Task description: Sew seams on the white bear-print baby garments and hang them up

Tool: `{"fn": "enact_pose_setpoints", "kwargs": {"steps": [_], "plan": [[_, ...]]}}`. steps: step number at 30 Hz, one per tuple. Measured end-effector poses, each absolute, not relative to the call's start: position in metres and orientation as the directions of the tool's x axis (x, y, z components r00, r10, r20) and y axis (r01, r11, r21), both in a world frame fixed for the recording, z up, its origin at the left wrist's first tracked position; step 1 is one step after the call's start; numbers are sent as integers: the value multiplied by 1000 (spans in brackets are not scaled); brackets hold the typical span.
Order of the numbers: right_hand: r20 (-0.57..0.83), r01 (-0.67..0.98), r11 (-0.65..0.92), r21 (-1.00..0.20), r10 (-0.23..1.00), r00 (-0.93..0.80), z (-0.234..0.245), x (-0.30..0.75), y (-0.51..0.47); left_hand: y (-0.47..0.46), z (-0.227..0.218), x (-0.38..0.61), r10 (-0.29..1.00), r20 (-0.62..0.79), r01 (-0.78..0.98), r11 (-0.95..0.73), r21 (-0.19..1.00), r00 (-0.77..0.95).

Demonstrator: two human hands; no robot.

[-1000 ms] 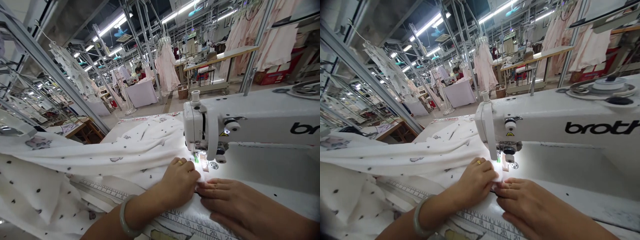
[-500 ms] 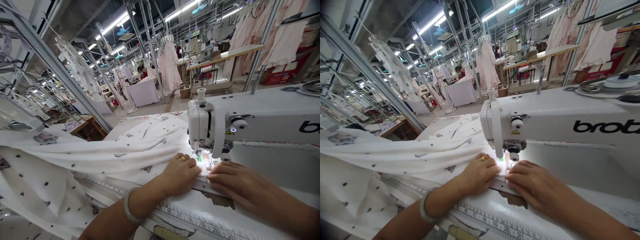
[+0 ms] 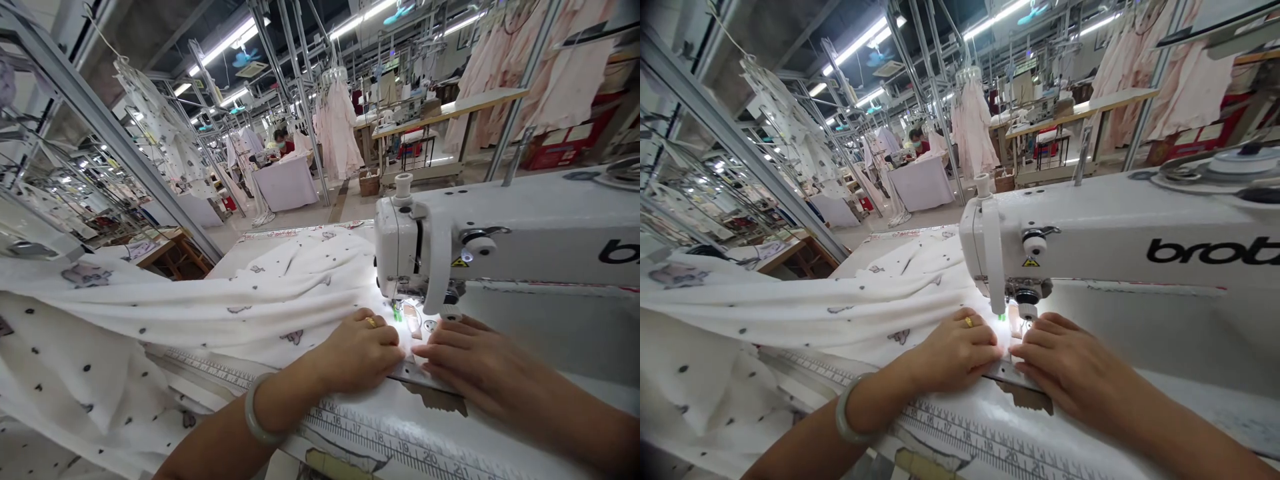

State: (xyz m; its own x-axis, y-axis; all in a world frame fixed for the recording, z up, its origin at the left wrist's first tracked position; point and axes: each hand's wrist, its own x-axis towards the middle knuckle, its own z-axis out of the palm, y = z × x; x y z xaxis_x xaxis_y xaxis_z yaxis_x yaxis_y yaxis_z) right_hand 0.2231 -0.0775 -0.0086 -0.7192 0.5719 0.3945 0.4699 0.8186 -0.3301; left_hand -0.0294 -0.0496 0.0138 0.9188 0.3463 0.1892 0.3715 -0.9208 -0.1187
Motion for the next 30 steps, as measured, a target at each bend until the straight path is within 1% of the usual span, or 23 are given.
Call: {"fn": "enact_pose_setpoints", "kwargs": {"steps": [4,6,10,12,17,22,25,30], "plan": [[312,510,795,-329,601,-736,-5,219,-81,-54,18,-32,328,155,349,-926,-143,932],[309,553,781,-291,624,-718,-8,218,-81,-54,17,-32,354,147,374,-916,-145,924],[480,623,768,-150,607,-633,-25,220,-76,-49,13,-32,427,154,447,-885,-133,891],[526,662,740,-123,614,-589,-35,223,-74,-43,13,-31,450,147,468,-875,-126,881],[481,703,691,-164,679,-555,-41,226,-71,-30,14,-30,478,106,488,-865,-117,872],[422,736,642,-214,740,-523,-35,228,-67,-26,10,-29,479,99,485,-874,-44,872],[419,732,644,-221,741,-525,-34,229,-66,-26,6,-31,492,101,497,-867,-25,864],[425,719,661,-213,726,-541,-35,230,-64,-29,1,-30,509,86,514,-857,-40,856]]}}
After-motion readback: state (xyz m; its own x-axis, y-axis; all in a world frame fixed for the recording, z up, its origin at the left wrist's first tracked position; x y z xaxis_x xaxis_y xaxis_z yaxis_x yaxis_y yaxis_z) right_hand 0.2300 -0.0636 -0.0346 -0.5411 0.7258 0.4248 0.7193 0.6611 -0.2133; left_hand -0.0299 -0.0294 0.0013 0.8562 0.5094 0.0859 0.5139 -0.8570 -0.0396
